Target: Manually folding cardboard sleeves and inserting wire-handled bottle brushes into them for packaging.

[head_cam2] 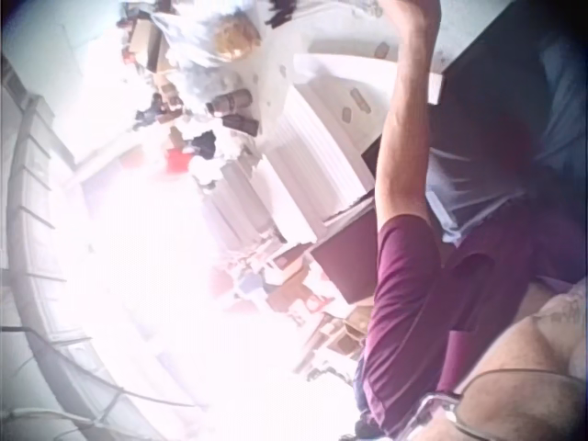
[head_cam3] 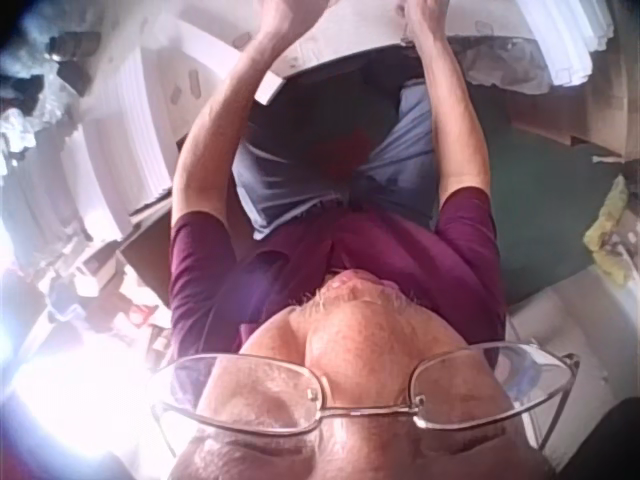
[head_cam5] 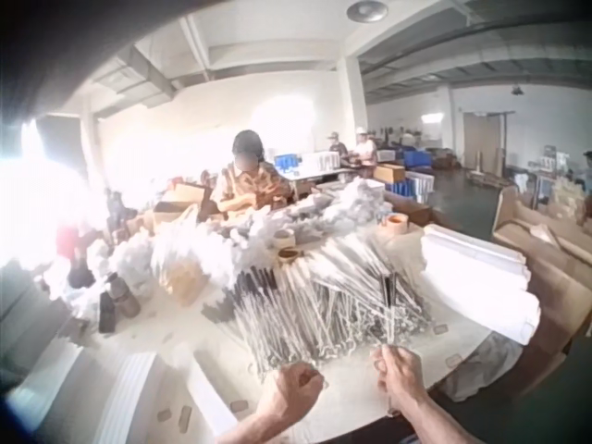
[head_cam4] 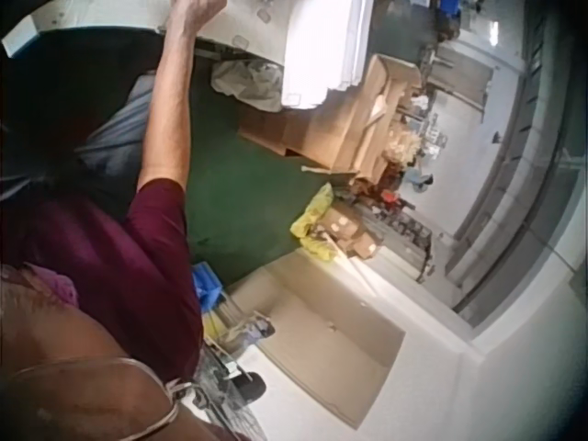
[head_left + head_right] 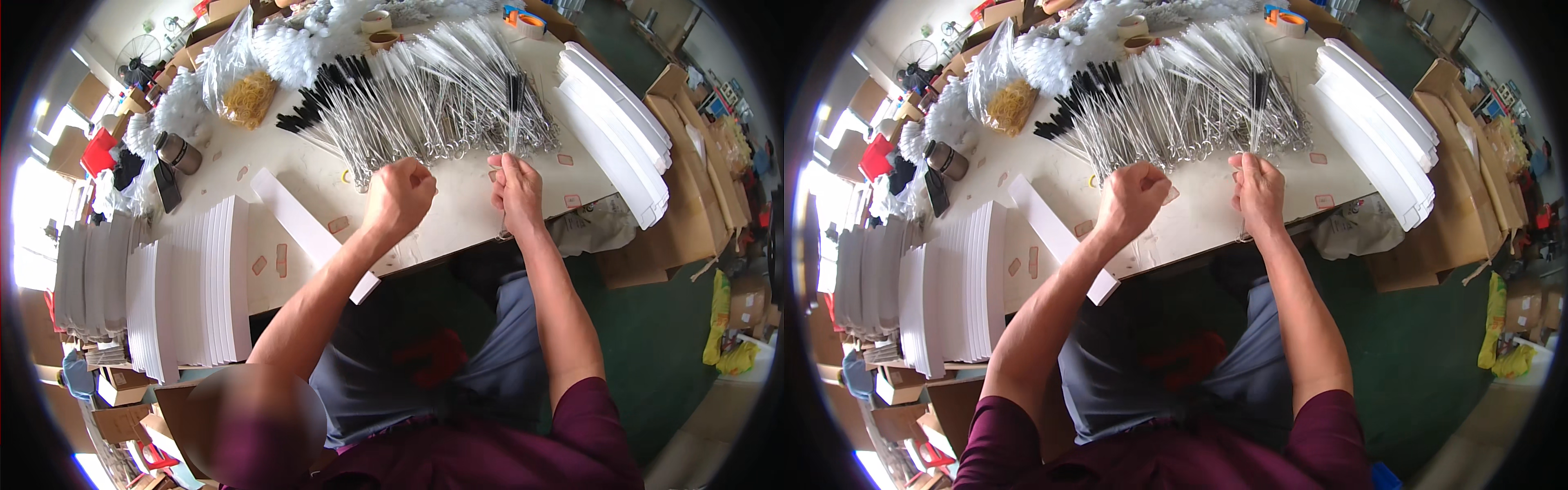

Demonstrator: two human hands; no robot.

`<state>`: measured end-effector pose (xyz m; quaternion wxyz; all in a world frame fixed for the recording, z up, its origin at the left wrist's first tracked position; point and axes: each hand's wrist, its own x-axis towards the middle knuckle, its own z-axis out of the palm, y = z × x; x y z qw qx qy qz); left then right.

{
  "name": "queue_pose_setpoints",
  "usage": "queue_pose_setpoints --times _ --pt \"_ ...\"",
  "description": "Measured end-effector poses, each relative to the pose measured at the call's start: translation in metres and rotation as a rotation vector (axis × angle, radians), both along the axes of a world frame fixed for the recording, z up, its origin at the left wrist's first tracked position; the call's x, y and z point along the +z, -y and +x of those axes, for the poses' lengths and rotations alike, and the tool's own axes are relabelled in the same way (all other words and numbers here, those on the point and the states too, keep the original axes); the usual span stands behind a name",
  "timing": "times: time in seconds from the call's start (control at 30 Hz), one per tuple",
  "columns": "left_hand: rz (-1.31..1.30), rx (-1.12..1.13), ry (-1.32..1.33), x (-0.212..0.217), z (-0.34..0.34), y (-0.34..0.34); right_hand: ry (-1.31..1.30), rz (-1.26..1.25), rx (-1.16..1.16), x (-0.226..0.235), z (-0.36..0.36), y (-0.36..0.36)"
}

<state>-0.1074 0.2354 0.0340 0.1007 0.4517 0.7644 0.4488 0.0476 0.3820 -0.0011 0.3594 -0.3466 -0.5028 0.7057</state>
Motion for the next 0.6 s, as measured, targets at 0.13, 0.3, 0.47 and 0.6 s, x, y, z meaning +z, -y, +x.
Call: queue_pose_setpoints --times 0.13,0.3,0.47,0.6 --pt "-0.114 -0.002 -0.052 0.003 -0.021 -0.032 0.002 0.053 0.017 -0.002 -0.002 0.004" --pt "-0.263 0.029 -0.28 0.005 -0.013 -0.061 -0.054 0.086 0.005 -0.007 -0.001 0.005" --pt "-0.379 0.025 -0.422 -0.015 -0.011 -0.067 -0.044 0.108 -0.016 -0.01 -0.003 0.005" --pt "-0.401 0.041 -0.561 -0.021 -0.008 -0.067 -0.041 0.121 -0.018 -0.008 -0.001 0.006"
